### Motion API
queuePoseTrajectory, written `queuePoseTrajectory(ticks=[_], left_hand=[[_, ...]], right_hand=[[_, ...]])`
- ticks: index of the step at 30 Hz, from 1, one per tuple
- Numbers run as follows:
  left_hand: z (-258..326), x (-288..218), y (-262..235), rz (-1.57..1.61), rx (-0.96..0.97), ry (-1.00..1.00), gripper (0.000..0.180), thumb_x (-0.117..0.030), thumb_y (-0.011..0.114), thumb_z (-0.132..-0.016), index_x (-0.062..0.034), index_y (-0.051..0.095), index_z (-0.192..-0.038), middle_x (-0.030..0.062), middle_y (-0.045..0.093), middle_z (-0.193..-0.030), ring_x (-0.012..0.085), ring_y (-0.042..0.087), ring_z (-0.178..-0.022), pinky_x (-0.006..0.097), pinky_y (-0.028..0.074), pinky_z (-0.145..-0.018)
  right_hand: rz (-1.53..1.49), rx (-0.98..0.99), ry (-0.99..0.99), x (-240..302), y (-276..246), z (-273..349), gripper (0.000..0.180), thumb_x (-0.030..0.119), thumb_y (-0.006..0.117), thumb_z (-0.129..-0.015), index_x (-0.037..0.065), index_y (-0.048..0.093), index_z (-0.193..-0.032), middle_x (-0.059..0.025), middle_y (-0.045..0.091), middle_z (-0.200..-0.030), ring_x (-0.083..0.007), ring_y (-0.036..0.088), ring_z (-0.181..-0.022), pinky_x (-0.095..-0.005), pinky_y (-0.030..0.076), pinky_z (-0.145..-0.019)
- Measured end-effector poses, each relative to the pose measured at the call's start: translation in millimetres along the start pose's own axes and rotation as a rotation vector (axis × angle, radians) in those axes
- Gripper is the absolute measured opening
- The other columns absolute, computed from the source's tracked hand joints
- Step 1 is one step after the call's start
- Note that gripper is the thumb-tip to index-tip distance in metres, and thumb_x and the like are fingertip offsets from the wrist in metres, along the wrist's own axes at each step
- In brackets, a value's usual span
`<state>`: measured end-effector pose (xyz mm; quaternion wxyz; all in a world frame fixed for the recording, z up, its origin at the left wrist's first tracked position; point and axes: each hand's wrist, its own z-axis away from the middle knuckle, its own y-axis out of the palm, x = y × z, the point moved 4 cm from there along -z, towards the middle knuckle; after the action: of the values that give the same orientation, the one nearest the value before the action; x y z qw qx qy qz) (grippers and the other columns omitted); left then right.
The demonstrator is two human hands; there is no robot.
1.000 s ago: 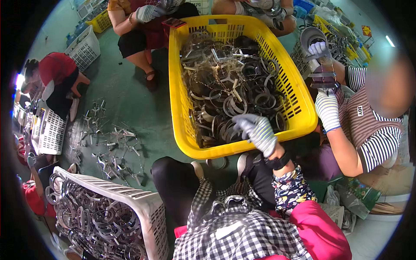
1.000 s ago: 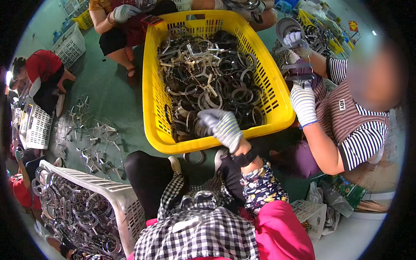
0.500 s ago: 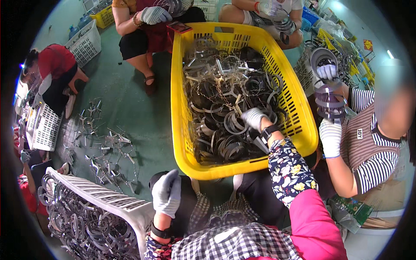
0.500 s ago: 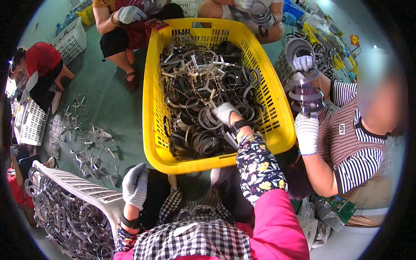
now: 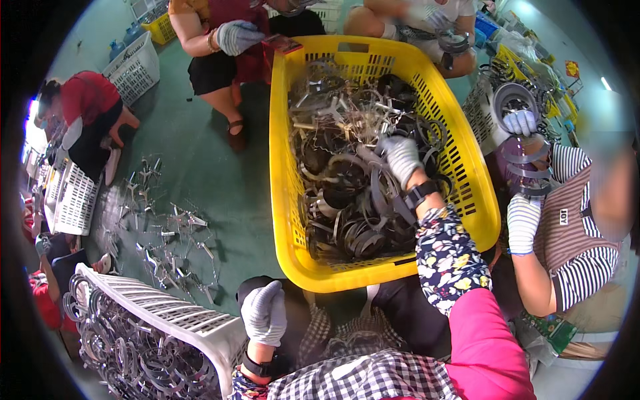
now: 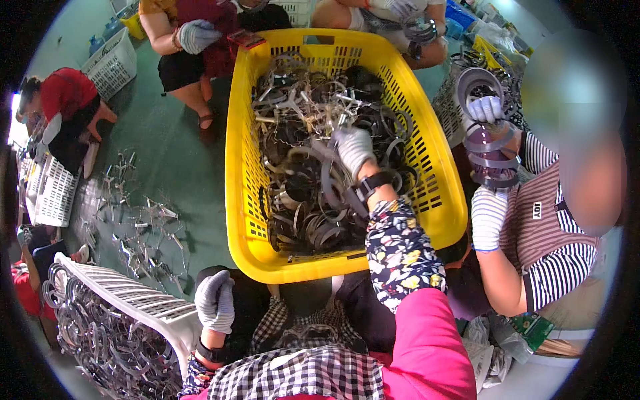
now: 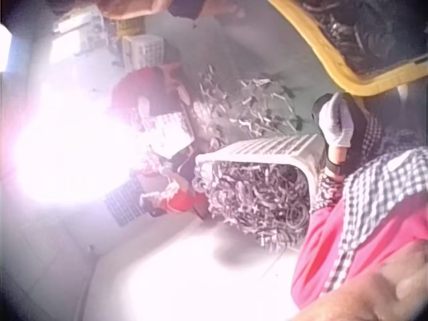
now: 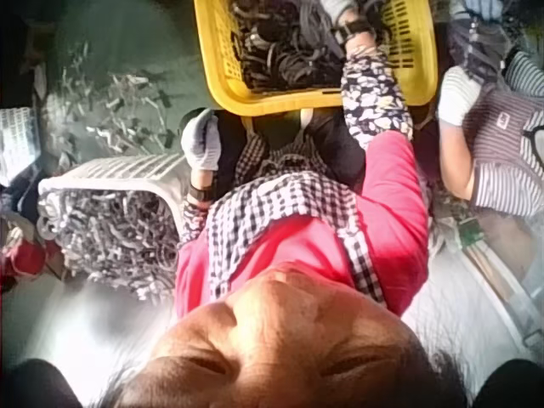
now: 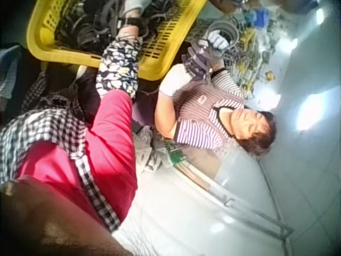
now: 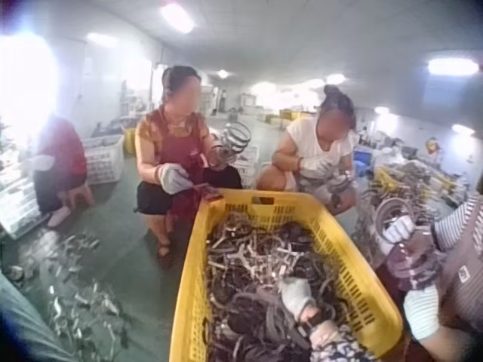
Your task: Inspecting and assembling circular metal frames, likely for fan or lamp production.
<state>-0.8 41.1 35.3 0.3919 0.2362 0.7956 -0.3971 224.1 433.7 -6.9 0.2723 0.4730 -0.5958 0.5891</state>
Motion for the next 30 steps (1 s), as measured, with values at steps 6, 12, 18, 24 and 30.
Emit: queuePoseTrajectory(ticks=[6,12,18,24,30], left_hand=[[3,1,6,-0.014,-0.041,0.040,0.023,0.005,0.062,-0.077,-0.0049,0.066,-0.098,0.0068,0.060,-0.070,0.0202,0.057,-0.060,0.030,0.047,-0.059],[9,3,0,-0.036,-0.039,0.047,0.023,0.003,0.060,-0.078,-0.0053,0.065,-0.099,0.0079,0.060,-0.071,0.0218,0.058,-0.064,0.031,0.048,-0.061],[11,5,3,-0.124,-0.036,0.064,0.019,0.000,0.062,-0.077,-0.0057,0.066,-0.095,0.0106,0.063,-0.076,0.0259,0.060,-0.068,0.034,0.049,-0.066],[0,-22,4,-0.225,0.076,-0.035,0.018,-0.004,0.063,-0.076,-0.0054,0.066,-0.094,0.0129,0.064,-0.078,0.0290,0.062,-0.072,0.037,0.050,-0.070],[-15,-128,14,-0.598,0.189,0.539,0.061,-0.031,0.068,-0.073,-0.0029,0.049,-0.124,0.0164,0.050,-0.122,0.0369,0.046,-0.116,0.056,0.025,-0.106]], right_hand=[[1.264,0.335,-0.441,44,-10,6,0.023,0.021,0.047,-0.085,0.009,0.067,-0.081,-0.0105,0.066,-0.069,-0.0276,0.064,-0.063,-0.0405,0.053,-0.059],[0.457,-0.041,-0.002,14,-31,70,0.019,0.020,0.058,-0.087,0.004,0.067,-0.092,-0.0194,0.065,-0.080,-0.0286,0.065,-0.075,-0.0360,0.049,-0.069],[-0.116,-0.084,-0.070,38,-53,58,0.016,0.013,0.054,-0.095,0.002,0.064,-0.098,-0.0031,0.068,-0.084,-0.0092,0.059,-0.071,-0.0232,0.047,-0.068],[-0.773,0.015,-0.061,93,-62,95,0.012,0.013,0.052,-0.096,0.006,0.063,-0.095,-0.0058,0.067,-0.086,-0.0120,0.062,-0.070,-0.0248,0.052,-0.066],[0.561,0.188,-0.981,189,-52,217,0.025,0.014,0.065,-0.070,0.014,0.061,-0.094,-0.0036,0.057,-0.074,-0.0247,0.056,-0.062,-0.0386,0.044,-0.057]])
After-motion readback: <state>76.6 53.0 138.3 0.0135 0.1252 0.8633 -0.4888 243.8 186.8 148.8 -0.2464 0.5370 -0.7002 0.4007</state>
